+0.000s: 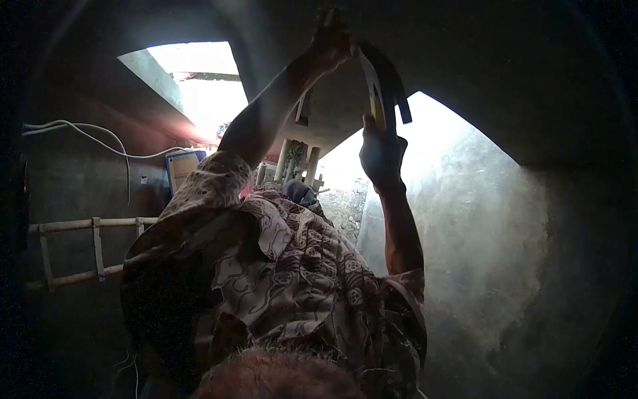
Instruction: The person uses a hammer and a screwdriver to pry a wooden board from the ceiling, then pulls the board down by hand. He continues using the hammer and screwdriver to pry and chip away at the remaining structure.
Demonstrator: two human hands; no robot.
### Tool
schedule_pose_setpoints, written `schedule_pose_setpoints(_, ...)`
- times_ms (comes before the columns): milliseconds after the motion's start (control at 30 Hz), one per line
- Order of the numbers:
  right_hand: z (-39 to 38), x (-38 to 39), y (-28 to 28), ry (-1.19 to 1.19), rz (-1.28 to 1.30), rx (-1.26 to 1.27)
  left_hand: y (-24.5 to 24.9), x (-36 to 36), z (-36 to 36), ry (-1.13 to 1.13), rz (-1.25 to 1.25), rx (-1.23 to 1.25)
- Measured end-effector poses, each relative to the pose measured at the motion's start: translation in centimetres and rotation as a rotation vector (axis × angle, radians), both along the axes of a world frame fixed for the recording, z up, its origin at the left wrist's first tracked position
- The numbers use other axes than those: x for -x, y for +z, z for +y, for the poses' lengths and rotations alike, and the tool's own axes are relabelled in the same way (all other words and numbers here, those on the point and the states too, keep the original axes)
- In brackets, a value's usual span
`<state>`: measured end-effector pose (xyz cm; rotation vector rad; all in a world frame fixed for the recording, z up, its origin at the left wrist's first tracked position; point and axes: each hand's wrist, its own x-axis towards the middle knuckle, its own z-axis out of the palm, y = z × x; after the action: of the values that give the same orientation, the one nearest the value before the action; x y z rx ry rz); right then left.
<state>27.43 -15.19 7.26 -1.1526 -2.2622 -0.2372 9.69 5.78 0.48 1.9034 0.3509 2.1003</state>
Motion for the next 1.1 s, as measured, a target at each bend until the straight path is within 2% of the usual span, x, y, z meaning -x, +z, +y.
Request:
schedule_pose_setpoints(33,-0.6,0.1,-0.3,-0.028,0.072,0.048,1.7,0.2,-2.0,-0.004,0.004,-0.008)
schedule_pose_setpoints(67,-1.2,0.0,-0.3,-0.056,0.141,0.098,2.6,-0.1,-5.1,-0.147,-0.136,0.589)
schedule_pose_setpoints(100,-1.5,-0.4,-0.1,0.009,-0.049,-0.013,3.7,0.0,-8.0,-0.287,-0.268,1.184)
schedule_pose_setpoints(167,-2.3,-0.2,-0.5,0.06,0.009,0.068,4.1,1.1,-10.5,-0.324,-0.34,1.259)
schedule_pose_setpoints(200,-2.8,-0.4,-0.9,0.056,0.025,0.163,4.3,1.7,-10.7,-0.329,-0.33,1.262)
schedule_pose_setpoints(300,-3.4,0.5,0.1,0.162,0.114,0.143,4.7,3.1,-9.9,-0.24,-0.395,1.278)
schedule_pose_setpoints(367,-3.8,1.9,2.0,0.139,0.076,0.111,4.1,4.0,-7.5,-0.133,-0.413,1.09)
schedule_pose_setpoints(400,-3.4,2.0,1.9,0.132,0.051,0.172,4.1,4.5,-6.9,-0.131,-0.406,1.089)
schedule_pose_setpoints(467,-3.6,2.3,2.9,0.18,0.168,0.237,4.5,5.5,-6.4,-0.276,-0.404,1.136)
schedule_pose_setpoints(500,-3.5,2.4,2.3,0.201,0.246,0.321,4.7,5.9,-6.2,-0.275,-0.396,1.132)
schedule_pose_setpoints(600,-3.4,3.2,3.2,0.218,0.236,0.264,5.9,6.7,-5.9,-0.198,-0.286,1.18)
schedule_pose_setpoints(667,-3.4,3.6,3.8,0.172,0.257,0.304,5.9,7.4,-5.2,-0.294,-0.293,1.248)
schedule_pose_setpoints(733,-3.9,4.1,6.8,0.256,0.131,0.185,6.2,8.3,-5.2,-0.347,-0.22,1.21)
schedule_pose_setpoints(767,-4.0,4.4,7.8,0.321,0.109,0.038,6.3,8.8,-5.0,-0.394,-0.169,1.161)
schedule_pose_setpoints(800,-3.8,4.7,7.6,0.307,0.119,0.041,6.3,9.5,-4.7,-0.4,-0.155,1.17)
schedule_pose_setpoints(867,-2.6,5.2,7.4,0.581,0.33,-0.381,6.8,10.6,-3.9,-0.619,-0.212,1.104)
schedule_pose_setpoints(900,-1.7,5.2,6.5,0.599,0.319,-0.393,7.3,11.1,-3.3,-0.621,-0.195,1.105)
schedule_pose_setpoints(933,-0.1,5.0,5.1,0.587,0.33,-0.4,7.7,11.5,-2.8,-0.808,-0.115,1.051)
schedule_pose_setpoints(967,1.8,4.7,3.5,0.404,0.192,-0.149,7.8,11.8,-2.5,-0.993,-0.036,0.992)
schedule_pose_setpoints(1000,2.6,4.6,2.7,0.225,0.053,0.102,8.8,11.0,-3.6,-0.991,-0.025,0.998)
schedule_pose_setpoints(1067,1.8,5.1,3.2,0.138,0.088,0.19,10.8,9.1,-6.7,-0.322,-0.378,1.133)
schedule_pose_setpoints(1100,2.3,5.4,4.6,0.055,0.107,0.251,10.5,9.6,-5.6,-0.327,-0.361,1.119)
